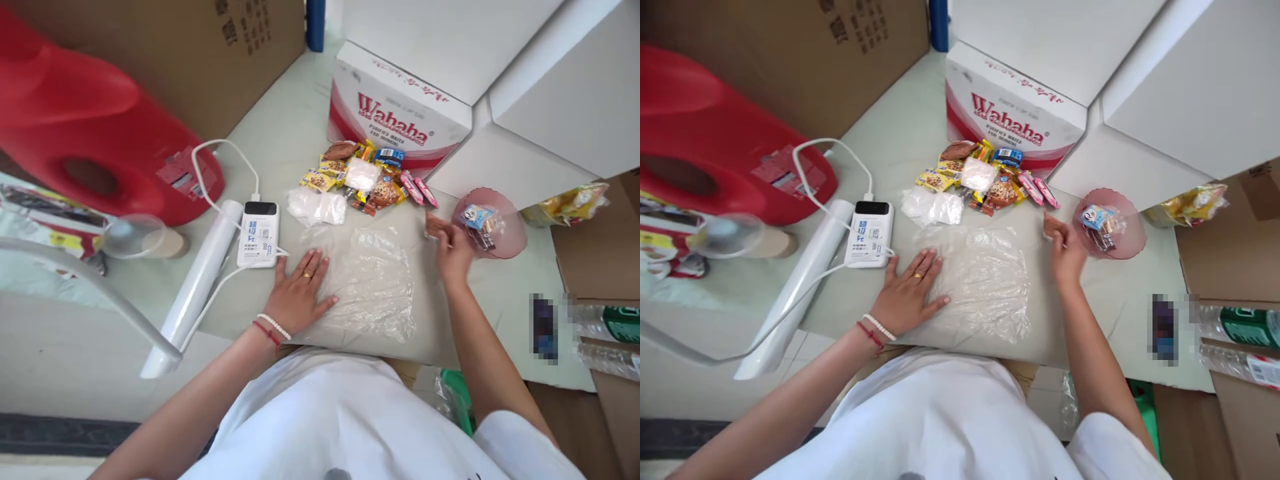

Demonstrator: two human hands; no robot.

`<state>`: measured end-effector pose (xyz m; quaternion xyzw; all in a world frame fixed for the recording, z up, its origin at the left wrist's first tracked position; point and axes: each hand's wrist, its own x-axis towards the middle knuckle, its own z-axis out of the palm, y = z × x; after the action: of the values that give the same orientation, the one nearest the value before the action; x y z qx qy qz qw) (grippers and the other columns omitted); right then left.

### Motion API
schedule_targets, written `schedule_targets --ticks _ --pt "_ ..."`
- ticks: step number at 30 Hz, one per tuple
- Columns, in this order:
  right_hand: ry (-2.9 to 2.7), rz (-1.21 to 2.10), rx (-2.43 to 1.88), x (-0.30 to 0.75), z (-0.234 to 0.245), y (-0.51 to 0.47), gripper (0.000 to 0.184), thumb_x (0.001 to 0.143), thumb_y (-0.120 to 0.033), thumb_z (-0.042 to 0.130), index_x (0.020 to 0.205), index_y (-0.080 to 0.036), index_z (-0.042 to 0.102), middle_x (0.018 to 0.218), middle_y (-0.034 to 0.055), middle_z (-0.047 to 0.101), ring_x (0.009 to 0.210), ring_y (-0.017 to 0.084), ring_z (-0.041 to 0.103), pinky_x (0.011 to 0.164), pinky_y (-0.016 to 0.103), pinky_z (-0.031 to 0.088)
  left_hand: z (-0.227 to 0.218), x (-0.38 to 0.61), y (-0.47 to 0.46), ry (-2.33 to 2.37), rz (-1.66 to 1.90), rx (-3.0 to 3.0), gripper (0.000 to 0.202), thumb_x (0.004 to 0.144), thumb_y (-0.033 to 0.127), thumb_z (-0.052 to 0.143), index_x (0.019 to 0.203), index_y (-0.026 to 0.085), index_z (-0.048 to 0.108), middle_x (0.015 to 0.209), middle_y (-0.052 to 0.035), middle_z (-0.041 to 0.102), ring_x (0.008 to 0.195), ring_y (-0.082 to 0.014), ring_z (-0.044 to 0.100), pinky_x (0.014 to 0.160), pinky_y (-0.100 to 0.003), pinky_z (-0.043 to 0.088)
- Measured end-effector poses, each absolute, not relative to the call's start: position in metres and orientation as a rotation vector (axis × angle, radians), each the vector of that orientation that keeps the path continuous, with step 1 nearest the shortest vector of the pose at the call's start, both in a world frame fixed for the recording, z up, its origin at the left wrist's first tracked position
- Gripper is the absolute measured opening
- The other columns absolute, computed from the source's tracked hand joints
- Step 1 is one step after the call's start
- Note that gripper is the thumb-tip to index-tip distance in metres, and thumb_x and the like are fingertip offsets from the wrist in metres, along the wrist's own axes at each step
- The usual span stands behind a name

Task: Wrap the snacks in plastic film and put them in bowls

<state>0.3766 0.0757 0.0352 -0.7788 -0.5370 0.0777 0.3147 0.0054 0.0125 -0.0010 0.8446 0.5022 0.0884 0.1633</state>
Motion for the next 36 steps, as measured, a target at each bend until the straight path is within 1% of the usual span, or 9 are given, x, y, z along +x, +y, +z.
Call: schedule_targets --ticks 5,11,17,20,23,25,28,32,36 --pt "-0.968 0.730 -1.744 0.371 0.073 0.018 0.050 0.086 -0.062 0.066 0.118 -0.022 0.066 0.113 0.0081 0.071 0.080 0.018 0.068 0.063 0.031 0.060 -0.002 0.024 0.026 1.311 0.270 2.389 0.081 0.096 0.061 0.051 0.163 0.022 0.029 0.171 -0.0141 0.024 0.159 -0.0338 0.024 0.125 -0.066 -0.013" --pt "-1.081 1.290 -1.754 0.284 0.057 0.011 0.052 0.089 -0.064 0.061 0.118 -0.021 0.065 0.110 0.0103 0.074 0.081 0.022 0.072 0.066 0.035 0.062 0.000 0.029 0.040 1.287 0.264 2.406 0.082 0.097 0.058 0.051 0.164 0.019 0.025 0.171 -0.0163 0.024 0.159 -0.0339 0.022 0.126 -0.066 -0.009" --pt "-1.625 0.665 -2.185 0.286 0.048 -0.014 0.068 0.096 -0.062 0.050 0.146 -0.017 0.046 0.079 0.0045 0.069 0.071 0.026 0.068 0.071 0.041 0.057 0.001 0.004 0.010 1.362 0.393 2.463 0.067 0.101 0.041 0.047 0.164 0.025 0.028 0.169 -0.0145 0.031 0.160 -0.0346 0.021 0.127 -0.066 -0.003" --pt "-1.884 0.580 -1.973 0.319 0.055 -0.053 0.061 0.096 -0.056 0.057 0.147 -0.024 0.046 0.098 0.0080 0.071 0.084 0.026 0.069 0.078 0.043 0.059 0.000 -0.014 -0.008 0.974 0.375 2.506 0.061 0.101 0.039 0.049 0.160 0.035 0.036 0.161 -0.0084 0.048 0.154 -0.0289 0.036 0.130 -0.060 0.001" --pt "-2.236 0.693 -1.637 0.347 0.047 -0.085 0.051 0.090 -0.045 0.070 0.138 -0.033 0.059 0.136 0.0124 0.063 0.122 0.033 0.061 0.098 0.053 0.057 -0.004 -0.029 -0.017 0.731 0.329 2.449 0.080 0.091 0.060 0.062 0.159 0.027 0.038 0.158 -0.0130 0.051 0.151 -0.0300 0.043 0.131 -0.055 0.009" --pt "-2.262 0.688 -1.571 0.358 0.038 -0.094 0.033 0.094 -0.037 0.066 0.127 -0.035 0.067 0.141 0.0108 0.061 0.130 0.033 0.057 0.102 0.057 0.055 -0.005 -0.034 -0.016 0.767 0.321 2.418 0.066 0.093 0.057 0.061 0.149 0.025 0.052 0.158 -0.0134 0.052 0.151 -0.0296 0.043 0.131 -0.055 0.010" --pt "-2.146 0.755 -1.563 0.363 0.037 -0.086 0.022 0.100 -0.030 0.053 0.110 -0.033 0.073 0.126 0.0089 0.070 0.116 0.028 0.065 0.098 0.052 0.057 -0.002 -0.031 -0.005 0.865 0.368 2.355 0.032 0.103 0.034 0.043 0.118 0.025 0.070 0.145 -0.0082 0.065 0.142 -0.0221 0.054 0.129 -0.049 0.019" --pt "-2.032 0.957 -1.633 0.363 0.060 -0.035 0.023 0.100 -0.040 0.054 0.105 -0.029 0.073 0.105 0.0059 0.075 0.095 0.023 0.070 0.087 0.040 0.057 0.006 -0.013 0.020 1.149 0.455 2.188 0.038 0.105 0.035 0.034 0.095 0.021 0.069 0.105 -0.0086 0.077 0.105 -0.0218 0.069 0.101 -0.042 0.047" --pt "-1.995 0.922 -1.921 0.365 0.070 0.033 0.030 0.097 -0.045 0.052 0.101 -0.024 0.074 0.082 0.0033 0.072 0.072 0.020 0.064 0.068 0.031 0.049 0.013 0.015 0.042 1.631 0.382 2.093 0.037 0.101 0.039 0.039 0.080 0.020 0.063 0.081 -0.0104 0.066 0.086 -0.0273 0.063 0.083 -0.042 0.046"
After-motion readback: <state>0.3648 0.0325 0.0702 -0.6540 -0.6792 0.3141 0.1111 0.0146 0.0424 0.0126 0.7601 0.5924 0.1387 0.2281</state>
